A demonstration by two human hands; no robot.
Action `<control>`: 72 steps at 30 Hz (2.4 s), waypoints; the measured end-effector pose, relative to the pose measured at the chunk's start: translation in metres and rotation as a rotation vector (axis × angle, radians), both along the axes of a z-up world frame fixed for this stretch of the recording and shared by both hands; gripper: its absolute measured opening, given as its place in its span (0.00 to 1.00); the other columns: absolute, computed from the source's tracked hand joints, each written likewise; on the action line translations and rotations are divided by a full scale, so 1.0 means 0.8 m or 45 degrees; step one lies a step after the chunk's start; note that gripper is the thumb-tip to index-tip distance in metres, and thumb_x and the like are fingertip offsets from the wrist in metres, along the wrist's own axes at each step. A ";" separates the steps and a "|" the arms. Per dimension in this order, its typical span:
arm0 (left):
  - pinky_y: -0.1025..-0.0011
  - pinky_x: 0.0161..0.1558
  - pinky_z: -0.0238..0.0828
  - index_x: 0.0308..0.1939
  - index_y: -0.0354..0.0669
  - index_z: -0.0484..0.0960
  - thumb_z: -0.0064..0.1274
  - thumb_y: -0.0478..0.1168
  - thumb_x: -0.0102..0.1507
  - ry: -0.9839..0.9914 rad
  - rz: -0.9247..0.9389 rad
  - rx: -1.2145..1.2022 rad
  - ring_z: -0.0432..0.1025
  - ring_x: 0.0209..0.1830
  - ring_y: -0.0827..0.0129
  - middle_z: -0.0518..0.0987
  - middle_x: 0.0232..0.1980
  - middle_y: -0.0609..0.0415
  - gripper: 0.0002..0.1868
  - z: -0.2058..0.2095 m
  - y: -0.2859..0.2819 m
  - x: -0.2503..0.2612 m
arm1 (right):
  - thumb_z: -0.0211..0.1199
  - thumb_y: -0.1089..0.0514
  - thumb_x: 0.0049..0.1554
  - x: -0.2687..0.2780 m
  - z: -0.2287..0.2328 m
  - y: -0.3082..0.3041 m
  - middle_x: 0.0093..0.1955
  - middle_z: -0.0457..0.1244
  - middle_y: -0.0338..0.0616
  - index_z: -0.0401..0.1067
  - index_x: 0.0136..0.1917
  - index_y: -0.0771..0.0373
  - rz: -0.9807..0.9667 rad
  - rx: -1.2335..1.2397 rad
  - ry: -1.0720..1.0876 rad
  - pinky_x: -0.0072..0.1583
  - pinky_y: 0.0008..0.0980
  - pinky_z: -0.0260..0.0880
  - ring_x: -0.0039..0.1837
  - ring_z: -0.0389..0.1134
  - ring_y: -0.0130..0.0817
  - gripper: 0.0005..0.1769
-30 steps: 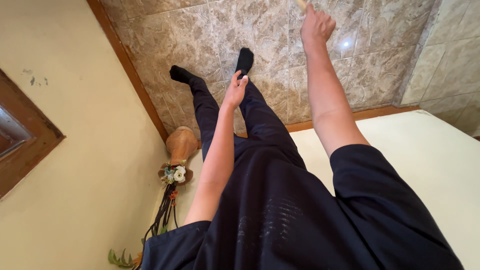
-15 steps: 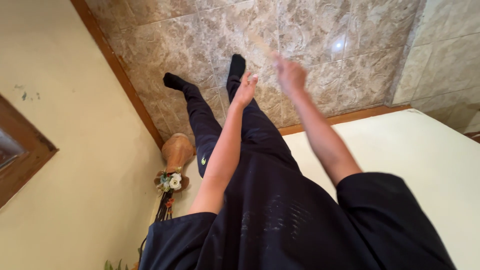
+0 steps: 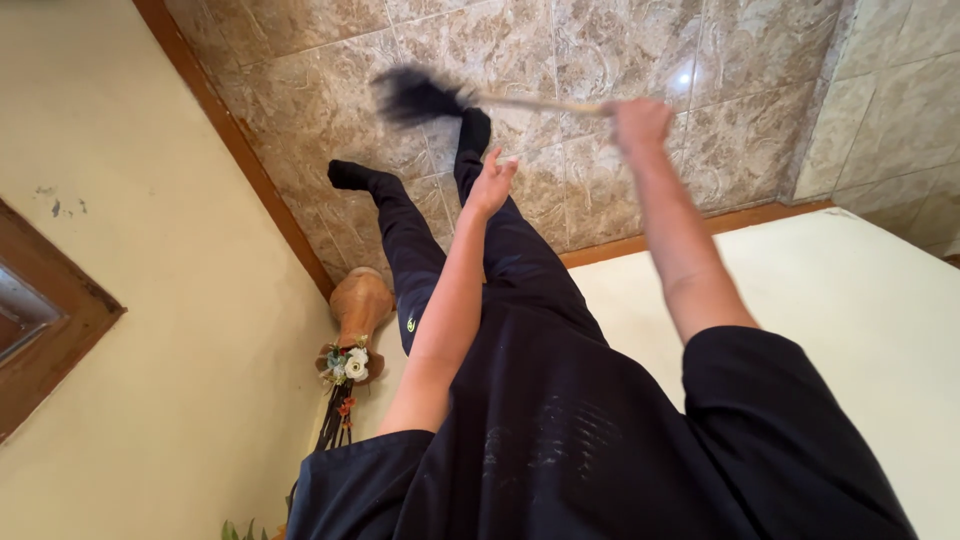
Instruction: The person sweeps the tiled floor using a broom, moving the broom across the floor to gather debris into a pile while walking through the hallway and near a couch.
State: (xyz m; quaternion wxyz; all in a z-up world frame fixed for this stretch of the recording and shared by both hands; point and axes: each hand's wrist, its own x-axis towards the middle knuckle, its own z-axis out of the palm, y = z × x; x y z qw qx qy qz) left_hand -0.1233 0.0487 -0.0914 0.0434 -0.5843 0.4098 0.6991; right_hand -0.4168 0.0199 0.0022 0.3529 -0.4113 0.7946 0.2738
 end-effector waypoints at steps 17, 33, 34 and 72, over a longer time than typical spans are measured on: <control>0.57 0.70 0.59 0.81 0.49 0.48 0.43 0.65 0.68 0.267 -0.149 -0.116 0.67 0.72 0.50 0.73 0.71 0.40 0.45 0.085 -0.091 -0.118 | 0.49 0.51 0.73 -0.028 -0.007 0.004 0.30 0.59 0.37 0.74 0.68 0.53 0.031 -0.761 0.178 0.25 0.28 0.45 0.25 0.50 0.25 0.17; 0.54 0.63 0.66 0.73 0.34 0.62 0.39 0.60 0.69 -0.140 -0.280 -0.067 0.70 0.65 0.37 0.78 0.58 0.27 0.38 -0.017 0.028 -0.041 | 0.65 0.50 0.56 0.159 -0.021 0.061 0.41 0.71 0.43 0.81 0.53 0.35 0.079 -0.602 -0.236 0.44 0.48 0.67 0.44 0.72 0.45 0.12; 0.56 0.62 0.66 0.73 0.35 0.62 0.41 0.59 0.69 -0.101 -0.261 -0.107 0.71 0.64 0.40 0.79 0.57 0.29 0.37 -0.013 0.023 -0.041 | 0.65 0.52 0.56 0.146 -0.031 0.059 0.42 0.72 0.40 0.81 0.53 0.37 0.031 -0.496 -0.246 0.47 0.48 0.66 0.45 0.72 0.42 0.13; 0.61 0.65 0.66 0.72 0.42 0.66 0.49 0.57 0.68 0.220 -0.692 -0.129 0.73 0.65 0.48 0.77 0.64 0.34 0.33 0.026 0.052 -0.106 | 0.60 0.51 0.58 0.130 -0.101 0.206 0.57 0.68 0.63 0.59 0.69 0.68 -1.517 -0.230 0.247 0.59 0.51 0.71 0.59 0.71 0.58 0.31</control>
